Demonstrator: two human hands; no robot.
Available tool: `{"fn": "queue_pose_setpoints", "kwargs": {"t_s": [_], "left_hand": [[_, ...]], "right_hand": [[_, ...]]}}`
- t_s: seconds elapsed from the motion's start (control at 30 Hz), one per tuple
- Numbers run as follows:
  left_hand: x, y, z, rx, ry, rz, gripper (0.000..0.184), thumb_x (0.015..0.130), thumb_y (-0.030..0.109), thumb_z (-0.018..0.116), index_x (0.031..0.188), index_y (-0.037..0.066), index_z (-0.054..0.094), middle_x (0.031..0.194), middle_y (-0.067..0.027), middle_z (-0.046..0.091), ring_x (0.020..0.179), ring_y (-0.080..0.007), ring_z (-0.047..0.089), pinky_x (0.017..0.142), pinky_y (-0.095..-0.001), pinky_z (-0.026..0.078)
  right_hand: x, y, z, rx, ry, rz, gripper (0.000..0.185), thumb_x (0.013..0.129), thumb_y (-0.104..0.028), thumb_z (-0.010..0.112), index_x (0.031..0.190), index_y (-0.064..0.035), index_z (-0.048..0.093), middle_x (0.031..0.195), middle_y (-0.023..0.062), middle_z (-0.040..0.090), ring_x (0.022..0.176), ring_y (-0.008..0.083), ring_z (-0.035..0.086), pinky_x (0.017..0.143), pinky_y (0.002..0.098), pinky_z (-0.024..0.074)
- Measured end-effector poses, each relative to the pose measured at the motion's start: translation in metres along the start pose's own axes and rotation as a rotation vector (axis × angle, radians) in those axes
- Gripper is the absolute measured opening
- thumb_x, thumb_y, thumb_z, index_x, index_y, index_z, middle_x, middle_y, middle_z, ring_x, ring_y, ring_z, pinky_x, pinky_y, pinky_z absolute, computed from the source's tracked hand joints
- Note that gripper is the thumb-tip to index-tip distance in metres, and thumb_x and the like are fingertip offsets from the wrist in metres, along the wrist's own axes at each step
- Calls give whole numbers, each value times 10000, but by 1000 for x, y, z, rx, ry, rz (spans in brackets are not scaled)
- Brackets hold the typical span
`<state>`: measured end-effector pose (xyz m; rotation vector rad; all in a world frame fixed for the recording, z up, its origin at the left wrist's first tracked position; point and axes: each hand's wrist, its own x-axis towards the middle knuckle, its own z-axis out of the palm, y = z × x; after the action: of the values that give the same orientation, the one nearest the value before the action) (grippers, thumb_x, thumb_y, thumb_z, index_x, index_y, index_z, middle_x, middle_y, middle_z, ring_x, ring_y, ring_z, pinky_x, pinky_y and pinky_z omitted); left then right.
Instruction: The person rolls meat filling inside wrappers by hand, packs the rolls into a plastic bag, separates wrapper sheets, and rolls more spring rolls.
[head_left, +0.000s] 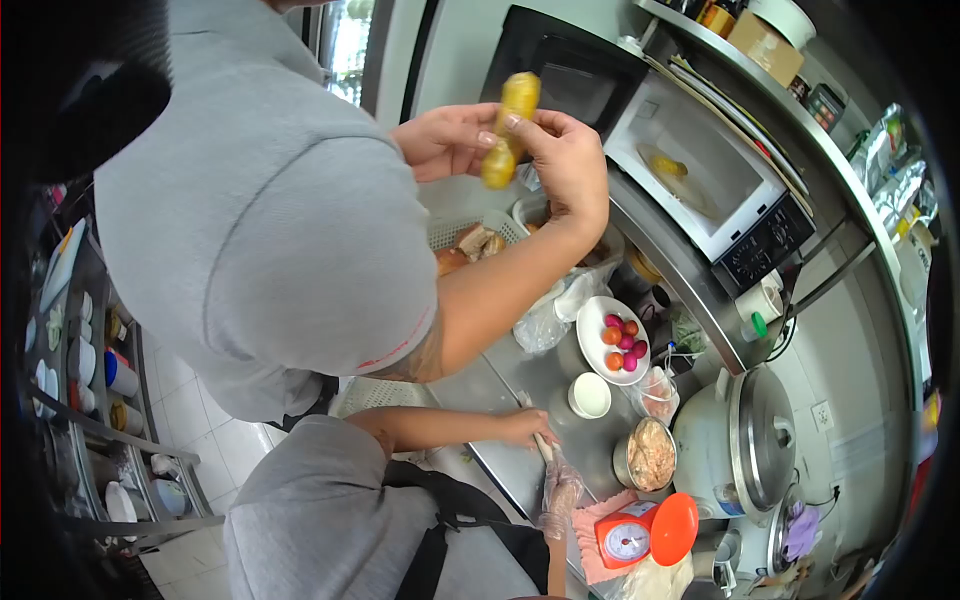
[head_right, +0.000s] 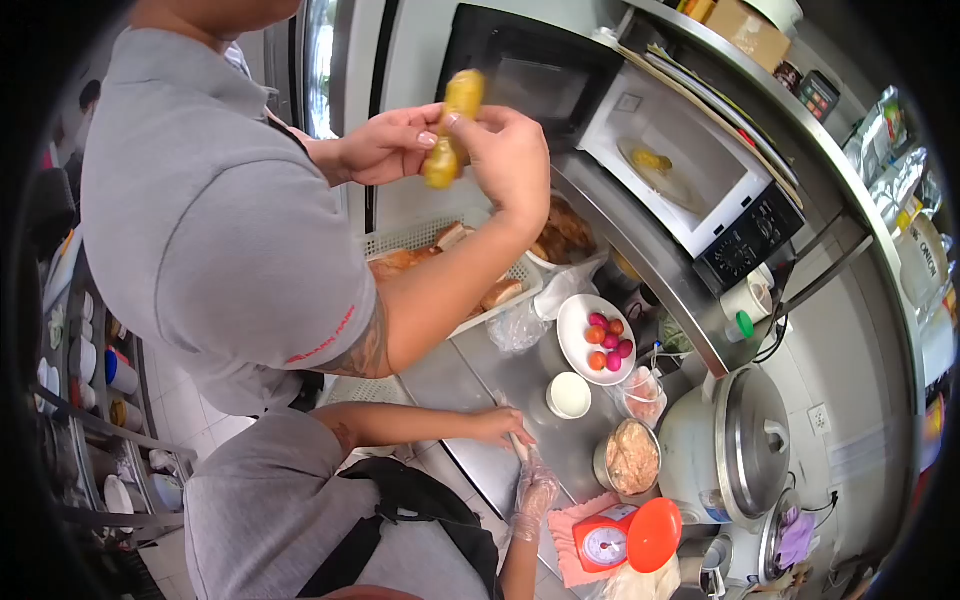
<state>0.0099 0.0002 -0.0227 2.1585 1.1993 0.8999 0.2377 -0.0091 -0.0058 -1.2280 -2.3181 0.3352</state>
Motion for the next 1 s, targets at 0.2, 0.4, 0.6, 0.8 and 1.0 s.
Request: {"fn": "queue_pose_setpoints", "kwargs": {"t_s": [0.2,0.4,0.6,0.8,1.0], "left_hand": [[8,-25,16,-49,50,21,513,731,172,794,1235,219,708,1058,46,745,966,-237,608,909,-382,495],[26,-27,5,16,-69,-49,443,758,175,764,1198,156,716,1033,-13,760,946,-240,682,918,-381,506],[35,-23,-3,-28,-138,-120,476,764,217,791,1229,167,704,1002,-36,758,911,-243,698,856,-358,535],[23,11,7,-58,26,-17,584,710,79,802,1271,195,685,1028,16,742,936,-217,570,916,-355,485],[27,-1,14,-72,60,-32,540,715,69,804,1235,169,700,1005,15,727,945,-221,567,922,-355,476]], "right_hand": [[6,33,18,-296,17,-95,218,840,-169,676,1018,-61,741,848,190,686,767,389,644,734,501,510],[5,-27,-11,-123,196,-219,232,778,-113,726,998,-41,732,836,166,682,800,393,632,719,494,505],[-4,16,14,-258,61,-64,211,902,-202,637,1062,-101,730,881,167,713,811,337,675,756,464,529],[19,28,8,-145,-97,112,236,940,-231,575,1033,-84,734,869,191,698,816,379,655,782,494,509],[23,16,-11,-113,0,10,187,913,-182,609,1015,-85,732,931,167,707,857,366,659,781,467,517]]}}
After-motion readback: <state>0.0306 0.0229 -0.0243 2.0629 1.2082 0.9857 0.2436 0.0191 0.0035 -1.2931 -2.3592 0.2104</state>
